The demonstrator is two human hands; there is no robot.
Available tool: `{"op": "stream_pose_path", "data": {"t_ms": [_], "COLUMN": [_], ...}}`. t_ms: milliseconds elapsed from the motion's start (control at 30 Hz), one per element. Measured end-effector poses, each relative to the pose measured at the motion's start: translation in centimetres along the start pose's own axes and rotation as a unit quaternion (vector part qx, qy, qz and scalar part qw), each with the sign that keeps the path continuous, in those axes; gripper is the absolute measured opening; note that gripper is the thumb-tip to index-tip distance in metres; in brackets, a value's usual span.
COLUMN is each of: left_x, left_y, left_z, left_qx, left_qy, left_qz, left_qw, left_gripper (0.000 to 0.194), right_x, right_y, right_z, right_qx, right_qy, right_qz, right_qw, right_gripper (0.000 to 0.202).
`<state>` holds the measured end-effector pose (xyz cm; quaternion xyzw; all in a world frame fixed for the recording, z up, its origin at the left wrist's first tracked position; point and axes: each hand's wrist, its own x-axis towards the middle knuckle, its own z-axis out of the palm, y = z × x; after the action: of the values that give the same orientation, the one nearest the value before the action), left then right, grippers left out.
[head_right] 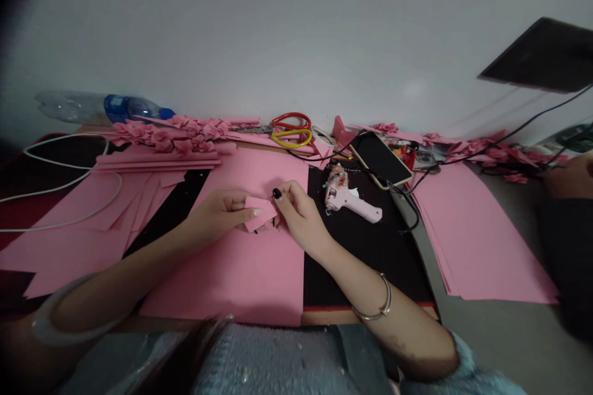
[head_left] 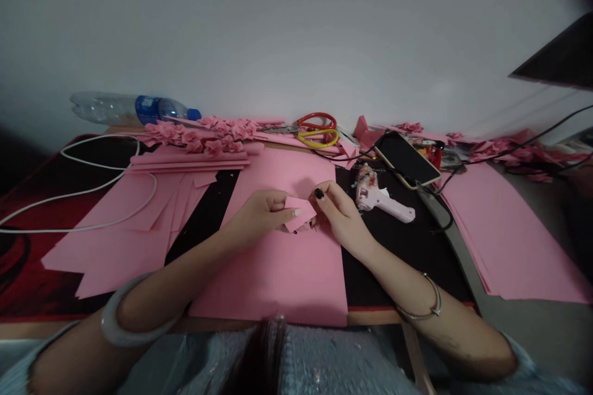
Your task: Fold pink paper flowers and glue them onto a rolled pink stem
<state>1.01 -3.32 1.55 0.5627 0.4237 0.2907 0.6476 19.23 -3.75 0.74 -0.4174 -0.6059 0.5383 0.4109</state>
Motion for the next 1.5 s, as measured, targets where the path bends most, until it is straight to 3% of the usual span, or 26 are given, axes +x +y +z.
{"op": "stream_pose_path", "data": {"t_ms": [133, 367, 633, 833, 1067, 1267, 1500], "left_x": [0.0, -0.1, 0.0, 0.0, -0.1, 0.1, 0.4], "left_y": [-0.1, 0.0, 0.0, 0.0, 0.5, 0.2, -0.8], "left_z": [-0.1, 0.2, 0.0, 0.2, 0.6, 0.4, 0.1], "left_qx": [0.001, -0.007, -0.022, -0.037, -0.002, 0.005, -0.044], "left_qy": [-0.002, 0.010, 0.006, 0.004, 0.006, 0.051, 0.068], "left_qz": [0.004, -0.005, 0.016, 0.028, 0.008, 0.009, 0.001], "left_qw": [1.000, 1.000, 1.000, 0.999, 1.000, 0.999, 0.997], "left_gripper": [0.022, 0.020, 0.023, 0.030, 0.015, 0.017, 0.024], "right_x": [-0.1, -0.1, -0.1, -0.1, 0.0, 0.1, 0.0], "right_y": [-0.5, -0.8, 0.2, 0.5, 0.3, 0.0, -0.2], "right_z": [-0.3, -0.2, -0.1, -0.1, -0.3, -0.4, 0.0], "right_qx": [-0.052, -0.185, -0.139, -0.119, -0.094, -0.053, -0.110], "right_qy": [-0.046, -0.073, -0.045, 0.029, 0.071, 0.111, 0.077], "right_qz": [0.021, -0.023, -0.019, -0.034, -0.035, -0.057, -0.077], "right_qw": [0.997, 0.980, 0.989, 0.992, 0.992, 0.991, 0.988], "right_gripper": [0.031, 0.035, 0.030, 0.030, 0.032, 0.018, 0.013]}}
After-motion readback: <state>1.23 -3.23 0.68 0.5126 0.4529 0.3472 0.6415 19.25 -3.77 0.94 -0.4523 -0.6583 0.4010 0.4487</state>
